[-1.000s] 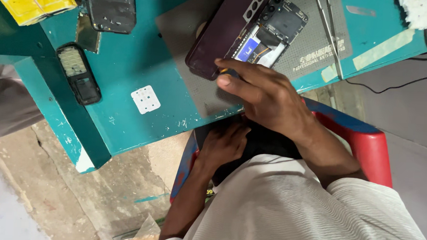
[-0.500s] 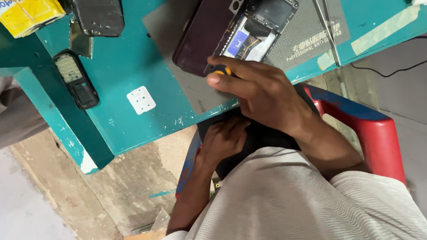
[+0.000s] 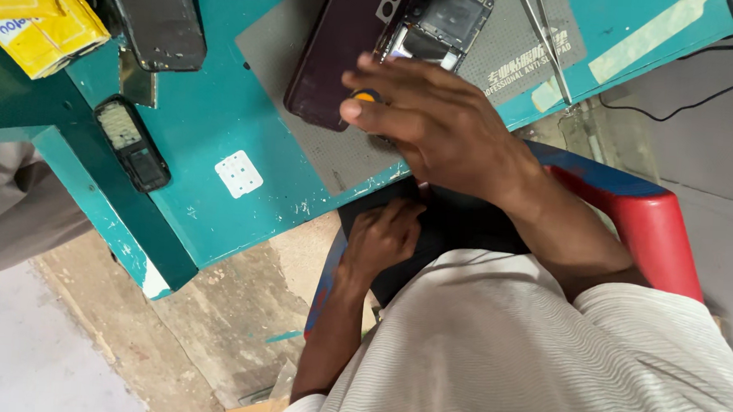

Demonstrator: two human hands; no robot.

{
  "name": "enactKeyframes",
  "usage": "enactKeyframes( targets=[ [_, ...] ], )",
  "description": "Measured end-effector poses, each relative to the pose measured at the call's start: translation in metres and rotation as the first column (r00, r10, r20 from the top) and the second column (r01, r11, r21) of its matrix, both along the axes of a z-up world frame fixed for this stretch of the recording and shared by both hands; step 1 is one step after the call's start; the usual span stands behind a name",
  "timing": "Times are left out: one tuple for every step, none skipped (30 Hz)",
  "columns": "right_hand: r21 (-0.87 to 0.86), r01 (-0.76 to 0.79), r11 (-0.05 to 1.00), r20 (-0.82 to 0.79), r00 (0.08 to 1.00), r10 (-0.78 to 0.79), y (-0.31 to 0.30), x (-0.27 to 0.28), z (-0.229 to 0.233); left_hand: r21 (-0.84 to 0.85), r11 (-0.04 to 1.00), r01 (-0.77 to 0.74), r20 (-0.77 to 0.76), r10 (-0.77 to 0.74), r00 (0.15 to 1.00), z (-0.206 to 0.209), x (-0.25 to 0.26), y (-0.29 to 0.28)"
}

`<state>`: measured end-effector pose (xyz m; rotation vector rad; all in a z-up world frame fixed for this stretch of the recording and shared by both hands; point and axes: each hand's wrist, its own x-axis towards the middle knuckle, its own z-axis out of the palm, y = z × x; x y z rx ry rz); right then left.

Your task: The person is repairing a smartphone by manipulating its internal components. They use a screwdriver to remove screws from the device's frame and handle small internal parts with their hands. The task involves disassembling the phone to access the motherboard and battery area.

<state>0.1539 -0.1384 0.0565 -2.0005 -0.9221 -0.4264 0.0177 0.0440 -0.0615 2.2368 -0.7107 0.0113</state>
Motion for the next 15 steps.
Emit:
enactKeyframes(
  targets=[
    [-0.030,-0.022,0.999,-0.067,0.998,0.020,-0.002,-0.002,0.000,-0.005,1.000,-0.002,0.002,0.002,1.000,0.001,0.001,0.000],
    [-0.057,-0.047,0.997,-0.135,0.990,0.039,-0.003,-0.004,-0.001,-0.009,1.000,-0.003,0.002,0.003,1.000,0.003,0.001,0.000],
    [-0.105,-0.027,0.994,-0.098,0.995,0.017,-0.003,-0.005,-0.003,-0.007,1.000,-0.002,-0.001,0.002,1.000,0.004,0.001,0.000],
    [-0.151,-0.007,0.989,-0.060,0.998,-0.002,-0.003,-0.006,-0.005,-0.004,1.000,-0.002,-0.005,0.002,1.000,0.005,0.001,0.000],
    [-0.196,0.016,0.980,-0.021,1.000,-0.020,-0.003,-0.007,-0.007,-0.002,1.000,-0.003,-0.009,0.003,1.000,0.006,0.001,0.000],
    [-0.173,0.024,0.985,-0.008,1.000,-0.026,-0.002,-0.007,-0.009,-0.011,1.000,-0.003,-0.007,0.003,1.000,0.006,0.002,0.000],
    [-0.150,0.032,0.988,0.004,1.000,-0.031,-0.001,-0.007,-0.011,-0.019,1.000,-0.003,-0.006,0.003,1.000,0.006,0.003,-0.001],
    [-0.125,0.039,0.991,0.016,0.999,-0.038,0.000,-0.008,-0.012,-0.027,1.000,-0.004,-0.005,0.004,1.000,0.005,0.002,0.000],
    [-0.105,0.042,0.994,0.012,0.999,-0.041,0.001,-0.009,-0.013,-0.019,1.000,-0.006,0.002,0.006,1.000,0.005,0.002,0.000],
    [-0.086,0.045,0.995,0.011,0.999,-0.045,0.001,-0.009,-0.013,-0.013,1.000,-0.007,0.011,0.007,1.000,0.005,0.002,-0.001],
    [-0.067,0.049,0.997,0.009,0.999,-0.049,0.001,-0.009,-0.012,-0.006,1.000,-0.008,0.020,0.008,1.000,0.005,0.002,-0.001],
    [-0.055,0.047,0.997,0.014,0.999,-0.046,0.001,-0.007,-0.011,-0.011,1.000,-0.012,0.026,0.013,1.000,0.005,0.002,-0.001],
    [-0.043,0.045,0.998,0.018,0.999,-0.044,0.002,-0.004,-0.010,-0.016,1.000,-0.017,0.032,0.017,0.999,0.005,0.002,-0.001],
    [-0.031,0.043,0.999,0.021,0.999,-0.043,0.003,-0.003,-0.008,-0.020,1.000,-0.020,0.036,0.021,0.999,0.005,0.002,-0.001],
    [-0.037,0.053,0.998,0.028,0.998,-0.052,0.002,-0.002,-0.005,-0.008,1.000,-0.020,0.028,0.021,0.999,0.005,0.001,-0.001]
  ],
)
